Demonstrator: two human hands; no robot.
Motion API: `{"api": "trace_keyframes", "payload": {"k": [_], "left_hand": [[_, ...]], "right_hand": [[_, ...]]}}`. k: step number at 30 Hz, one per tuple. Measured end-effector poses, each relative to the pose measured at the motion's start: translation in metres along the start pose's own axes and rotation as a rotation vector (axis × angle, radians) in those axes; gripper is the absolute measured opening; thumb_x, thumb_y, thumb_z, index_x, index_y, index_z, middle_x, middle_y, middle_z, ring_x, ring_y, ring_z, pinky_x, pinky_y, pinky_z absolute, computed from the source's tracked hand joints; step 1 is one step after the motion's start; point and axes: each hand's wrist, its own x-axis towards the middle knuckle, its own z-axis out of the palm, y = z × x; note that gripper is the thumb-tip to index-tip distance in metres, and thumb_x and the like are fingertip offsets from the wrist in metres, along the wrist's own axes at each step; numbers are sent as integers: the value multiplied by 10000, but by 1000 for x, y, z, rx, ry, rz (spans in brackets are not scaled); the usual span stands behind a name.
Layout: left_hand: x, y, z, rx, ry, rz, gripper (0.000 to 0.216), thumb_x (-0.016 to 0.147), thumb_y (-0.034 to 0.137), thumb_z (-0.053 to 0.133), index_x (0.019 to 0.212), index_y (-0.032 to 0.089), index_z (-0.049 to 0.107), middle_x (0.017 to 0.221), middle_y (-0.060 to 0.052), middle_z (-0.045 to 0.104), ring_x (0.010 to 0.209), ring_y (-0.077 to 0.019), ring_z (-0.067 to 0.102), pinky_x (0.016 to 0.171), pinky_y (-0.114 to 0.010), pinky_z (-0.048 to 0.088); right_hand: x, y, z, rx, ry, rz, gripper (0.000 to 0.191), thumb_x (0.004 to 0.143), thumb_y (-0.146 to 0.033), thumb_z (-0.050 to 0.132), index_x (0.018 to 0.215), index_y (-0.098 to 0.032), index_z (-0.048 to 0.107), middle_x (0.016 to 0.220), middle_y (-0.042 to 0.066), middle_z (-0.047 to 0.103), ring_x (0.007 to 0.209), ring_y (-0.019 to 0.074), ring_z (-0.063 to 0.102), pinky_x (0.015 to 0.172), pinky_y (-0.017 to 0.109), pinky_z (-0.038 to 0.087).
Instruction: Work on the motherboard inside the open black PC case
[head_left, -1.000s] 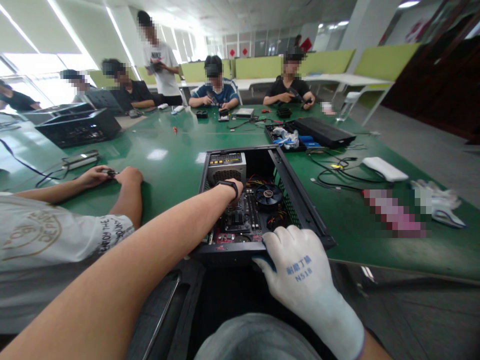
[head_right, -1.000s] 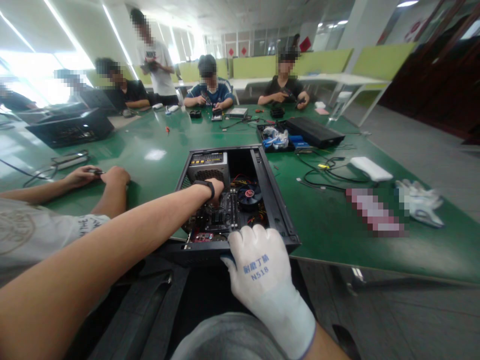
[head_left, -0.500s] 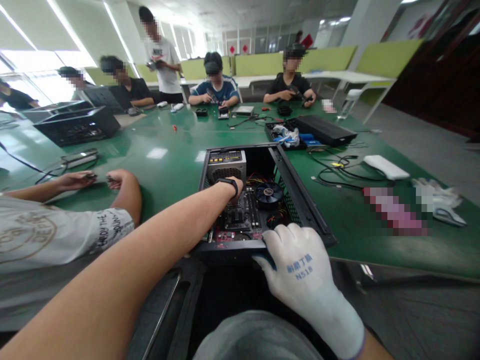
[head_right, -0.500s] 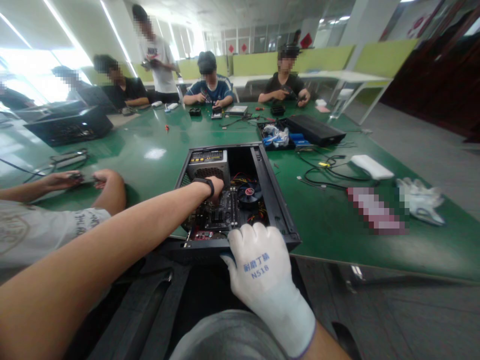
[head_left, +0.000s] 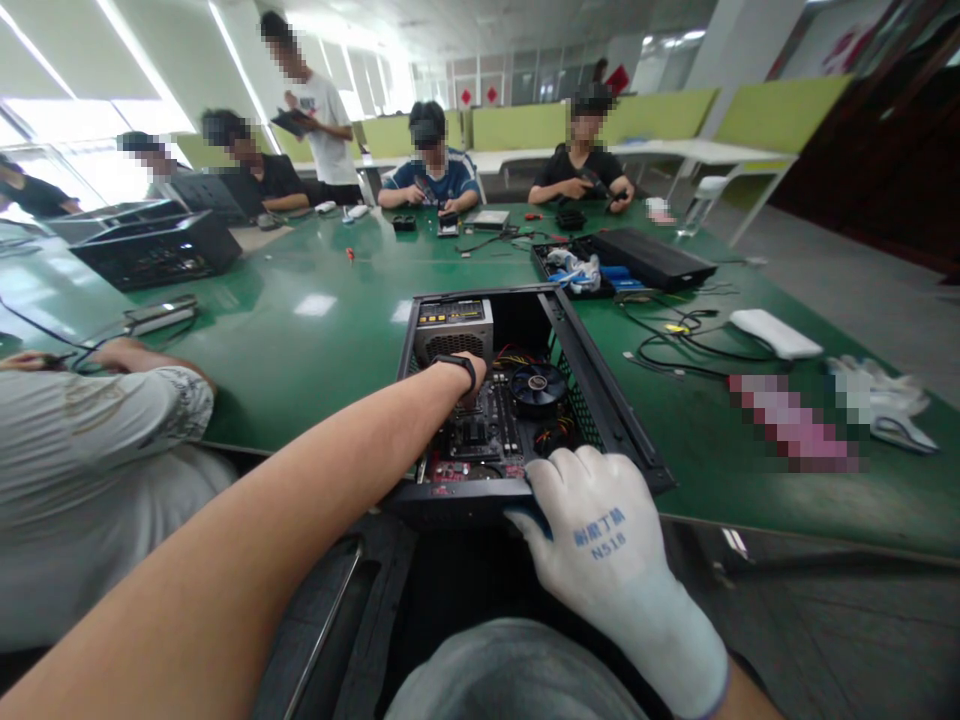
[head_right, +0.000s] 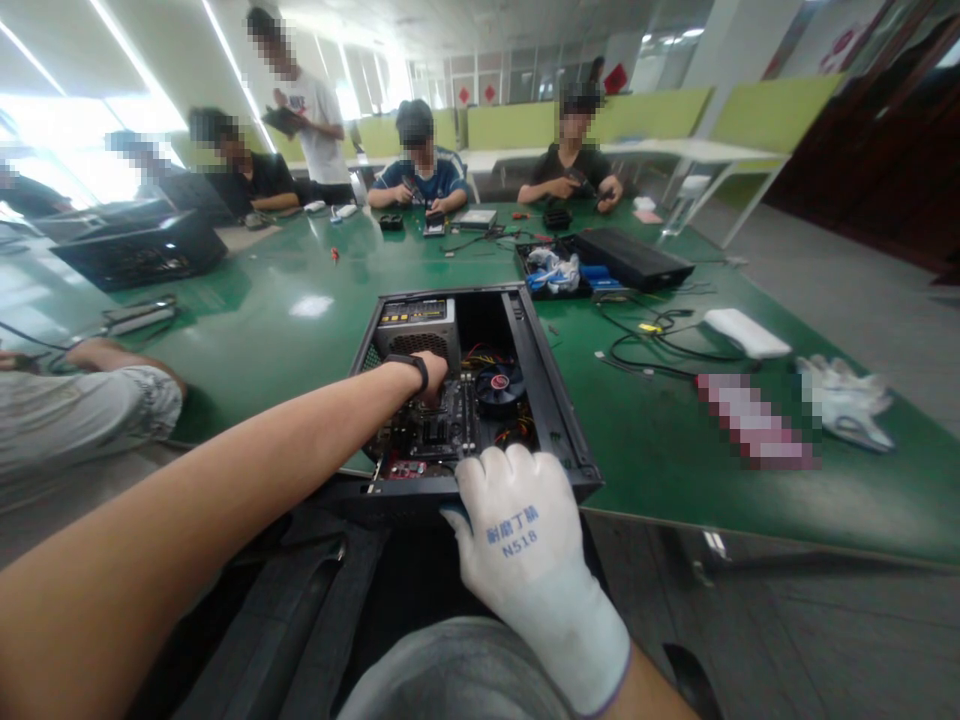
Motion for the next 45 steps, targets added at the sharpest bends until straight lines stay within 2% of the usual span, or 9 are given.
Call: {"api": "trace_keyframes", "payload": {"k": [6,11,19,25,34,37,42,45], "left_hand": [[-7,3,-4,15,1,-3,729,536,421,867,1183,118,721,1155,-161,726,1065,-307,683,889,-292,552],[-8,3,-4,-17,12,-8,685,533,406,870,1160,166,736,1149,-128,735,1057,-280,687,897,-271,541],[-7,3,-4,13,-5,8,727,508,387,884,1163,113,728,1142,-166,729,1067,-302,681,905,-291,544],[2,0,1,-15,0,7,726,468,408,897,1137,172,745,1138,-136,737,1061,-294,686,915,-292,541],[-10,4,-5,-44,11,14,734,513,428,885,1142,83,734,1124,-190,730,1071,-333,677,916,-331,547],[-12,4,-5,-25,13,27,725,528,423,880,1162,103,731,1137,-181,728,1079,-329,674,930,-335,539],[-14,6,-6,61,-19,52,717,528,356,889,1175,93,722,1145,-166,729,1059,-306,682,922,-299,536],[-19,7,-9,79,-19,51,699,528,353,890,1171,132,729,1166,-133,728,1076,-282,677,927,-261,524]], "right_hand": [[0,0,0,5,-19,3,245,805,-416,673,947,-223,623,854,55,586,808,248,442,689,372,189],[0,0,1,9,-20,9,241,807,-419,669,944,-227,619,855,54,581,811,252,442,688,375,189],[1,0,0,4,-5,8,251,786,-418,691,927,-225,617,849,52,587,797,240,437,682,367,188],[0,-1,-1,8,-4,4,247,783,-401,694,927,-215,622,836,57,590,793,232,431,680,363,189],[1,-1,0,7,4,12,246,786,-412,692,918,-218,618,835,55,583,795,232,436,686,364,191],[2,-1,0,-3,4,11,253,786,-420,691,925,-222,615,832,51,580,793,237,440,688,367,194],[1,-2,-1,-3,-10,10,254,793,-421,683,940,-224,621,850,54,588,807,245,445,691,371,195],[-1,-1,-2,-3,-11,11,257,793,-419,683,943,-218,626,849,56,589,803,243,443,690,370,196]]}}
